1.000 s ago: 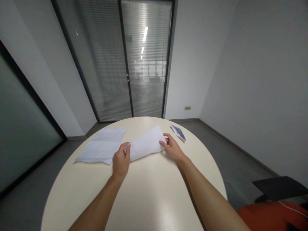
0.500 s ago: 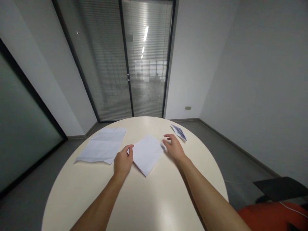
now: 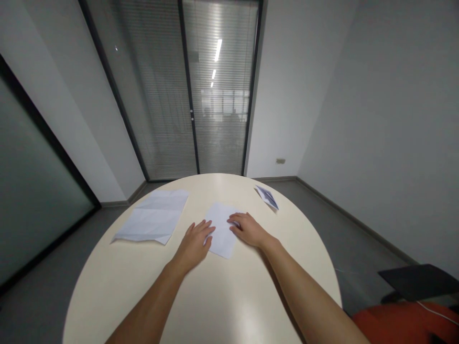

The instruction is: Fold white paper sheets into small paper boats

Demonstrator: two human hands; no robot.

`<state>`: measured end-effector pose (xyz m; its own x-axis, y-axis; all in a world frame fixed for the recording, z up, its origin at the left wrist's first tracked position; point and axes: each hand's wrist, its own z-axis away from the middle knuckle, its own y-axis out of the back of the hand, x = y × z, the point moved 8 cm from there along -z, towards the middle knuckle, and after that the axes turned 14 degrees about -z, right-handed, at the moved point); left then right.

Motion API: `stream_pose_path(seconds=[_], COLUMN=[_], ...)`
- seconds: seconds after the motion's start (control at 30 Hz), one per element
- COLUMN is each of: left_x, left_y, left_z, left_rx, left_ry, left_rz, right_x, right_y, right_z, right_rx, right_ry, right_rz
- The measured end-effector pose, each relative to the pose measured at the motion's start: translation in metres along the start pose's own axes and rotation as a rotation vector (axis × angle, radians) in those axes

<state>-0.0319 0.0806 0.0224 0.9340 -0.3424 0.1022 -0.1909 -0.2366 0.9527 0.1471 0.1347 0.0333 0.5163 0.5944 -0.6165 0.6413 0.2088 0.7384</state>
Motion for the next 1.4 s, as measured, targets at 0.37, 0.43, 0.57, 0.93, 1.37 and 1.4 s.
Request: stream_pose_path(seconds=[0.37,0.43,0.57,0.93,1.37,1.4], left_x=[0.017,0.017,0.022,0.042,0.014,0.013], left_y=[0.016,0.011,0.005,0.012,0.009,0.01], left_z=[0.0,0.003,0.009,0.008,0.001,0.0], left_rx=[0.033,0.0,-0.107,-0.113,-0.008,0.007], left_ry=[-0.139,-0.17,-0.219,-0.323,-0.046,-0.038], left_rz=[0.052,0.074,0.07,0.08,-0.147,-0.147], right_x=[-0.016,-0.014,-0.004,-0.001,-0.041,-0.041], right_y=[-0.02,-0.021,-0.017,-0.021,-0.025,-0.029], right_z=[-0.001,0.001,0.001,-0.001,-0.002,-0.002], right_rx=[-0.129,-0.153,-0.134,-0.1,-0.137,-0.154], right_ry=[-0.01,-0.037,-0.07,0.011,0.109,0.104], right_rz=[-0.013,-0.009,0.034,0.059,0.034,0.025])
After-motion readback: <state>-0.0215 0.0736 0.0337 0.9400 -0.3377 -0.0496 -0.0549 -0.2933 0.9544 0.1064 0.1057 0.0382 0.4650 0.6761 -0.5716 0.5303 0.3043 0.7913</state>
